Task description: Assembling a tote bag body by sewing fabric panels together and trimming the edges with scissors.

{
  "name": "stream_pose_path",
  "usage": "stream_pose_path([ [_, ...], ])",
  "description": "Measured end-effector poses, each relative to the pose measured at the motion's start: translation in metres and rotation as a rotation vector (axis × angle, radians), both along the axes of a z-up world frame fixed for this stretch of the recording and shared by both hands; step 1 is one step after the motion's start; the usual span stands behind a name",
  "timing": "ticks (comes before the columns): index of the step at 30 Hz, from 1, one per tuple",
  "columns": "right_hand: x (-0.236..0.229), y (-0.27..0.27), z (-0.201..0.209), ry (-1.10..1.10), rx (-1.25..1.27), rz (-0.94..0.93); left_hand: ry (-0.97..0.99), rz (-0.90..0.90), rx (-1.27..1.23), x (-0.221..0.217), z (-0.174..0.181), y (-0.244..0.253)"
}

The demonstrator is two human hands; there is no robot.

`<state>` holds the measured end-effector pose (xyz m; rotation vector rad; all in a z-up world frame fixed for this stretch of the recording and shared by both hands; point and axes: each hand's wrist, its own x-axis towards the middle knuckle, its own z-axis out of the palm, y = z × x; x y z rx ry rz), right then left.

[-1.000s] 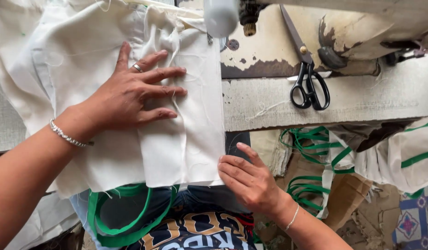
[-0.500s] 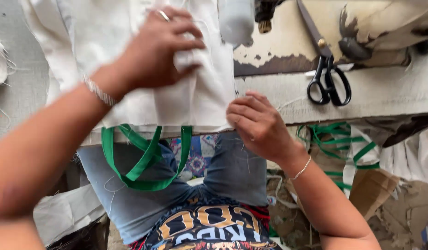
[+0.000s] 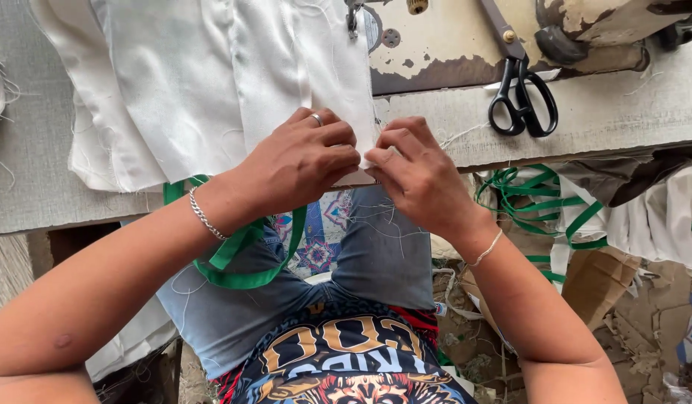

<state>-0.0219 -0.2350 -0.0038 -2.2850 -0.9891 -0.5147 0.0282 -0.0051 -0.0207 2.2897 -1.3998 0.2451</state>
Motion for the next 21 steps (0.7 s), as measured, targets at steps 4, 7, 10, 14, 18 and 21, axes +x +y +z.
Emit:
stream_pose_path([
  [4,-0.005,0.005,-0.008,-0.033,-0.035,-0.062,-0.001,-0.025,-0.024,-0.005,0.002,-0.001],
  [7,-0.008,0.007,-0.009,-0.025,-0.025,-0.091,0.024,-0.025,0.003,-0.010,0.013,0.001],
  [10,-0.009,0.009,-0.008,0.005,-0.011,-0.112,0.049,-0.039,0.052,-0.010,0.020,0.001],
  [14,-0.008,0.011,0.001,0.070,-0.019,-0.119,0.090,-0.071,0.007,-0.007,0.015,0.001],
  [18,0.008,0.010,0.001,0.085,-0.057,-0.135,0.088,-0.063,-0.012,0.009,0.006,0.004],
  [21,0.031,0.011,0.004,0.070,-0.045,-0.126,0.045,-0.075,-0.082,0.036,-0.006,0.004],
])
